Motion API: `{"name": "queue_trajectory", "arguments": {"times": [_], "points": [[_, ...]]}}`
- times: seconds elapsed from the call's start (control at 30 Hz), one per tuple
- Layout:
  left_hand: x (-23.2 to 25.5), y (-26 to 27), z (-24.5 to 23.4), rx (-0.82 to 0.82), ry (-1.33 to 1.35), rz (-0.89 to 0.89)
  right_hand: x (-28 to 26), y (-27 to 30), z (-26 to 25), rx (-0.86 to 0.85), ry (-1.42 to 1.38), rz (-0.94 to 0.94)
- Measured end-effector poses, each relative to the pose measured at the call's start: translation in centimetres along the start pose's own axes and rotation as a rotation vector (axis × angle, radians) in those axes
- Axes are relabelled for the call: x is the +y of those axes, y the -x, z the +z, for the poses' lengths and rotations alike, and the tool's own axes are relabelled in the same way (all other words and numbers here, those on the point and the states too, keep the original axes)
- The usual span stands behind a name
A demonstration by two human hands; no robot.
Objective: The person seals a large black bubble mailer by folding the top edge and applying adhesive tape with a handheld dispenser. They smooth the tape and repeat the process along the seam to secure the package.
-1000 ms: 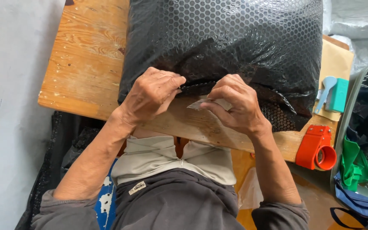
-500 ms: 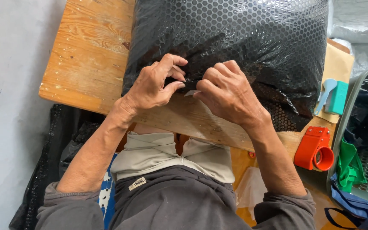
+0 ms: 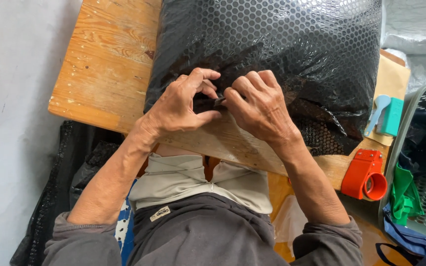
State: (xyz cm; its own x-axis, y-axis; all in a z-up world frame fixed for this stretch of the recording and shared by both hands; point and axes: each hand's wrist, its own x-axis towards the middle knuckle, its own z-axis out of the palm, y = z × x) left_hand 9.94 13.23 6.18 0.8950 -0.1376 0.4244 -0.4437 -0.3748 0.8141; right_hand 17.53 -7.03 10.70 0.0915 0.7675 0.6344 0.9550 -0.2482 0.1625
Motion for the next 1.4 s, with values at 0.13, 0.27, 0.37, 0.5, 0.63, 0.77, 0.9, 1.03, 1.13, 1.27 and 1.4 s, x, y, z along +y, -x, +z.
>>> {"name": "queue_trajectory", "arguments": {"times": [0.13,0.27,0.37,0.5,0.63,0.77,0.9,1.03,1.13,1.27,1.4], "points": [[-1.7,0.5,1.6,0.070,-0.139,0.009,-0.8,0.1,-0.6,0.010,0.025,0.039],[-1.6,0.4,1.7,0.118,-0.074,-0.002,-1.6,2.3,0.0,0.121,-0.089,0.182],[-1.3,0.3,1.7,0.127,-0.057,-0.006,-1.6,3.5,0.1,0.246,-0.158,0.317],[-0.9,0.3,1.5,0.119,-0.026,-0.013,-1.0,3.2,-0.7,0.180,-0.137,0.395],[-0.1,0.3,1.2,0.087,-0.069,-0.023,-0.9,3.9,-0.2,-0.078,-0.070,0.454],[-0.8,0.6,1.4,0.102,-0.121,0.032,-0.9,3.5,0.4,-0.108,-0.200,0.510],[-1.3,0.8,1.7,0.132,-0.251,0.209,-1.0,4.1,1.0,-0.071,-0.217,0.507],[-1.4,1.0,1.8,0.148,-0.254,0.218,-0.6,4.4,1.4,-0.083,-0.179,0.498],[-1.5,1.0,1.9,0.159,-0.247,0.241,-0.6,4.6,1.6,-0.084,-0.187,0.573],[-1.4,1.1,2.0,0.190,-0.294,0.240,-0.5,4.5,1.7,-0.056,-0.199,0.552],[-0.4,0.8,1.9,0.238,-0.267,0.242,-0.7,4.6,2.2,-0.026,-0.206,0.590]]}}
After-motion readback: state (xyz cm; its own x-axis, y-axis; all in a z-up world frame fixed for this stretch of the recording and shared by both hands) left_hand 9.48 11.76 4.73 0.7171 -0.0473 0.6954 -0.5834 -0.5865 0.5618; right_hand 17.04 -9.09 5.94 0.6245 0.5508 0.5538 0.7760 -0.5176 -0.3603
